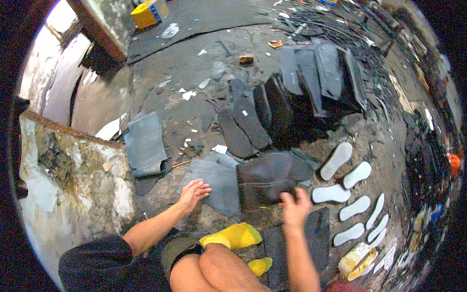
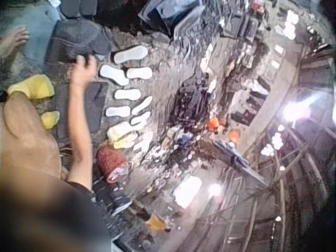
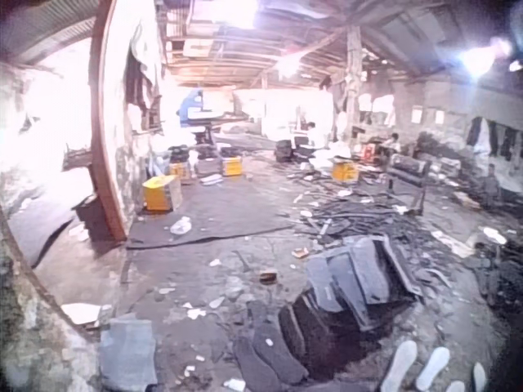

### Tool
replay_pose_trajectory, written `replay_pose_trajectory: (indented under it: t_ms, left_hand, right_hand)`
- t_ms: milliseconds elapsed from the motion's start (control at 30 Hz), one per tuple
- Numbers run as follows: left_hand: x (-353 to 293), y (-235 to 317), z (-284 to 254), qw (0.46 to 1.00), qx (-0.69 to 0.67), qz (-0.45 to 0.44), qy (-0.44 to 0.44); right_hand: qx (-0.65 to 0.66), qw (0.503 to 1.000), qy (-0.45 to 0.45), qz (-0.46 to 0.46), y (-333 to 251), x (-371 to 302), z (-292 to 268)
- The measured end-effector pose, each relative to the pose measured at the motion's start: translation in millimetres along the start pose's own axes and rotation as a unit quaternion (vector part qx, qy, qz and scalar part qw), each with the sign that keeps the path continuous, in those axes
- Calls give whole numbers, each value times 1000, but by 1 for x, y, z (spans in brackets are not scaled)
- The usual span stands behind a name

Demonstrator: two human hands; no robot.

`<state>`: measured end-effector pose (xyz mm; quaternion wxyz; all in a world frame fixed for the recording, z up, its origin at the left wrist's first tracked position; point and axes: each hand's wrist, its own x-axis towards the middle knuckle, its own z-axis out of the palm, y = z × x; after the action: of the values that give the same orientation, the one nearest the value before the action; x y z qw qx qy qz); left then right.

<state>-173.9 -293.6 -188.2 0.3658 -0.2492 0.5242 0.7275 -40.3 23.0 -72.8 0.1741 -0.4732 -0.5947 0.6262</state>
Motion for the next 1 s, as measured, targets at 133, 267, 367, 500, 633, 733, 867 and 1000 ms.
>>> replay_pose_trajectory:
  t_ms: [133, 267, 367, 500, 633, 733, 867, 1000]
  left_hand:
    - [6, -5, -1, 999, 31, 15, 0]
    - [8, -15, 16, 943, 308, 119, 33]
    - [1, -20, 29, 826, 507, 243, 45]
    - [-9, -13, 53, 782, 530, 327, 3]
    - [-20, -15, 105, 755, 537, 358, -117]
    - [-28, -40, 169, 675, 559, 396, -276]
    - [-40, -108, 259, 423, 599, 458, -503]
    - [-50, -181, 310, 140, 619, 481, -605]
  right_hand:
    - [-128, 987, -64, -76, -88, 0, -140]
    - [-350, 908, -91, -212, -138, -43, -197]
    - [-474, 799, -129, -346, -143, -84, -220]
    - [-631, 689, -132, -332, -80, -145, -270]
    - [-741, 639, 56, -199, 44, -178, -329]
    - [-558, 753, 338, -91, 120, -189, -329]
    - [-389, 847, 344, -118, 168, -158, -273]
    - [-500, 832, 221, -92, 193, -117, -227]
